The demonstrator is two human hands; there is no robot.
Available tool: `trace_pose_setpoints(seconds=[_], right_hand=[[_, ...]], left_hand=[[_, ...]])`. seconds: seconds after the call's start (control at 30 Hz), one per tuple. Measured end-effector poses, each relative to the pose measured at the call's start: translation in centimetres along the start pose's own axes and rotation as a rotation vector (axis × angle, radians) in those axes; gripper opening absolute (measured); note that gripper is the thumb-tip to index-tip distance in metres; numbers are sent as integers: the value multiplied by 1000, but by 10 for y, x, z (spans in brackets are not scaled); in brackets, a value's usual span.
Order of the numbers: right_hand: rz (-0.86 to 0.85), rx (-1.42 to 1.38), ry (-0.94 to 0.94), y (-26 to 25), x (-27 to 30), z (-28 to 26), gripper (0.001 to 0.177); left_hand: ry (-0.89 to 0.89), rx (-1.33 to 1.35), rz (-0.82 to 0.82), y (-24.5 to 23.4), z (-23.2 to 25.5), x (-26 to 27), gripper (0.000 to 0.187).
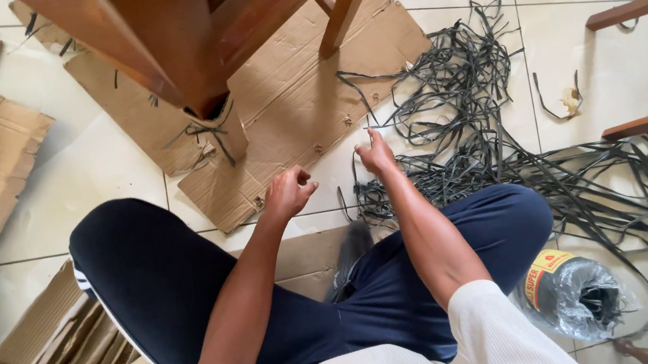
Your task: Wrap cardboard and secure with ties around the legs of a wooden chair for shipping or storage.
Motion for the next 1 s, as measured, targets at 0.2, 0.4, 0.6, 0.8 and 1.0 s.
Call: trace_pose_setpoints(seconds=[0.2, 0.4, 0.6, 0.8, 1.0], right_hand=[[-206, -542, 279, 26, -31, 11, 80], [-226, -817, 365, 47, -76, 34, 70], [-160, -864, 328, 48, -66, 34, 61], [-175, -647, 17, 53, 2, -26, 42], [-397, -249, -458, 56, 103, -99, 29]], left_hand=[[-34, -23, -33, -4, -3, -1, 38], [-57, -40, -55, -2, -9, -10, 39], [-51, -27, -41, -5, 0, -11, 36], [-75, 94, 148, -6, -9, -18, 39], [-206, 541, 233, 0, -53, -33, 54]])
Point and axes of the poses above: each hand's wrist, its own x-axis away from the middle knuckle, its own y-axis out of the palm, z = x × y, the point moved 4 cm from there along -x, towards the middle knuckle, and after that the axes turned 7 degrees about y, right-handed, at the moved point
